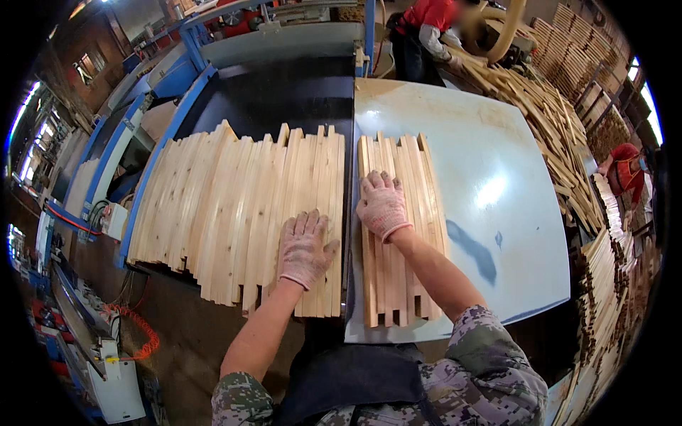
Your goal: The person picks up wooden slats from a pile, aligns them into parallel groups on a table, and feeds them into a processing machine's conveyor belt by hand.
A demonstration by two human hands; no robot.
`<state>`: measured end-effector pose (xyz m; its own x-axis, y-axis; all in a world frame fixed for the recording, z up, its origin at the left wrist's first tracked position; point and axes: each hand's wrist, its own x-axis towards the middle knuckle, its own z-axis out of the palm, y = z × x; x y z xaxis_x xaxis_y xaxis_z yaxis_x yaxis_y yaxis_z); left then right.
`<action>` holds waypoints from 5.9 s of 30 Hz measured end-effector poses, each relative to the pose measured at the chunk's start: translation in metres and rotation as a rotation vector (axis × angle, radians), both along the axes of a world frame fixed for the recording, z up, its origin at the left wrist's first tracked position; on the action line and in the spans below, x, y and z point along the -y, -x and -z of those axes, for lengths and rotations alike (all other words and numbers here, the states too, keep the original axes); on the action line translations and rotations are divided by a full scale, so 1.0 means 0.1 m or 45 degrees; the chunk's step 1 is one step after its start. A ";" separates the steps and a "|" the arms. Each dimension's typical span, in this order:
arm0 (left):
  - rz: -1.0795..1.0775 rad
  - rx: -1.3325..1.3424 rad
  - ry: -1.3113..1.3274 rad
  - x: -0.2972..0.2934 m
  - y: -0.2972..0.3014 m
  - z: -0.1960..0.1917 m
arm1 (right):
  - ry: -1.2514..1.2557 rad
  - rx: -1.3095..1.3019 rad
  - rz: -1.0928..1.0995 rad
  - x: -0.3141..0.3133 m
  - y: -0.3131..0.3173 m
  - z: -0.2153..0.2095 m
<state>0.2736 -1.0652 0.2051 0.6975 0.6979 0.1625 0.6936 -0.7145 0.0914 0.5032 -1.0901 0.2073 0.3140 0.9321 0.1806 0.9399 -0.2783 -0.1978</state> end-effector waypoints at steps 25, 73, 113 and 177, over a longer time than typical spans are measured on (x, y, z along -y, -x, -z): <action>-0.253 0.456 0.008 -0.99 2.67 -0.01 | -0.185 -0.181 0.003 -0.01 0.81 -0.13; -0.147 1.333 0.974 -0.80 2.20 -0.91 | 0.059 -0.559 0.529 -0.02 1.14 -0.15; -0.428 1.600 1.813 -1.40 3.32 -0.15 | -0.200 -0.918 0.380 0.23 1.29 0.10; 0.606 -0.106 2.173 -0.48 3.15 0.11 | -0.466 -1.742 0.862 1.73 3.51 -0.03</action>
